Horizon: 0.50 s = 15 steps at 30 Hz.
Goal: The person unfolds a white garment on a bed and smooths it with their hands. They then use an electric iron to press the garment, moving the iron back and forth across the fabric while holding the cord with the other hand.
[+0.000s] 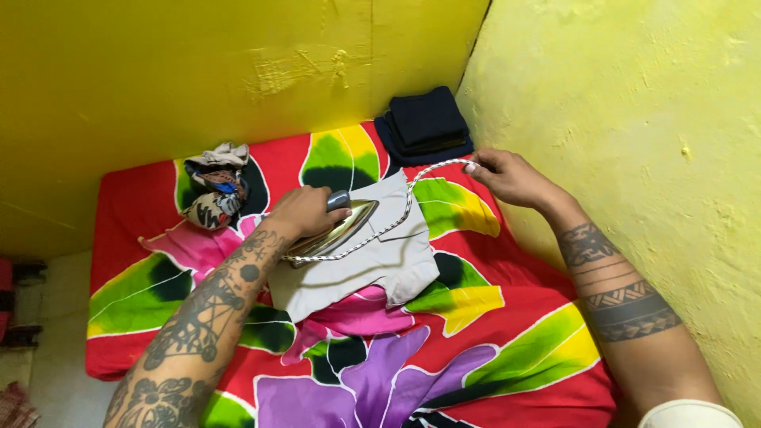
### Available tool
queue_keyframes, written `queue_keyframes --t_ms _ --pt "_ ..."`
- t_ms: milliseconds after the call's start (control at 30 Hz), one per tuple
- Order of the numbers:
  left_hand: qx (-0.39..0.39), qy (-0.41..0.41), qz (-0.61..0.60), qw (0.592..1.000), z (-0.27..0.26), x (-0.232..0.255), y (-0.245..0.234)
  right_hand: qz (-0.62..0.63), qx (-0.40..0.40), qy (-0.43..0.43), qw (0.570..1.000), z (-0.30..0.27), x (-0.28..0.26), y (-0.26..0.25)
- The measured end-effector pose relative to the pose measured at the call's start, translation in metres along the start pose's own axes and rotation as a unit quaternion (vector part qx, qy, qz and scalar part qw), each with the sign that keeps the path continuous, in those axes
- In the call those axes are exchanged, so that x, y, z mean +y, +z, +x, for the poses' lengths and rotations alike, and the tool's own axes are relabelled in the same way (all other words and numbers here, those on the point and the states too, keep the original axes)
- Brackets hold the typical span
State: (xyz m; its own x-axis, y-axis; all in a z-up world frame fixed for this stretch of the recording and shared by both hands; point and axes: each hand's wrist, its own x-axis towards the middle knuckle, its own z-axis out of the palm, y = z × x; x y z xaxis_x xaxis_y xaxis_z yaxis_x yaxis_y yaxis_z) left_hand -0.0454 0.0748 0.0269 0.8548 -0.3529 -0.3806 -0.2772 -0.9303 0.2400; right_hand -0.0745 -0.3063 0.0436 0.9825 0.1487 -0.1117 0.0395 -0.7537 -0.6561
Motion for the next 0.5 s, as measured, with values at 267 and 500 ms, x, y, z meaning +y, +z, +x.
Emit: queue_keyframes --t_ms 267,500 --pt "0.013 -0.004 -0.008 1.0 -0.025 -0.019 0.002 0.01 -0.021 -0.007 1.0 0.004 0.012 0.007" --pt "0.027 0.006 -0.022 0.999 -0.031 -0.013 -0.005 0.06 -0.016 -0.005 0.998 -0.01 -0.009 0.003"
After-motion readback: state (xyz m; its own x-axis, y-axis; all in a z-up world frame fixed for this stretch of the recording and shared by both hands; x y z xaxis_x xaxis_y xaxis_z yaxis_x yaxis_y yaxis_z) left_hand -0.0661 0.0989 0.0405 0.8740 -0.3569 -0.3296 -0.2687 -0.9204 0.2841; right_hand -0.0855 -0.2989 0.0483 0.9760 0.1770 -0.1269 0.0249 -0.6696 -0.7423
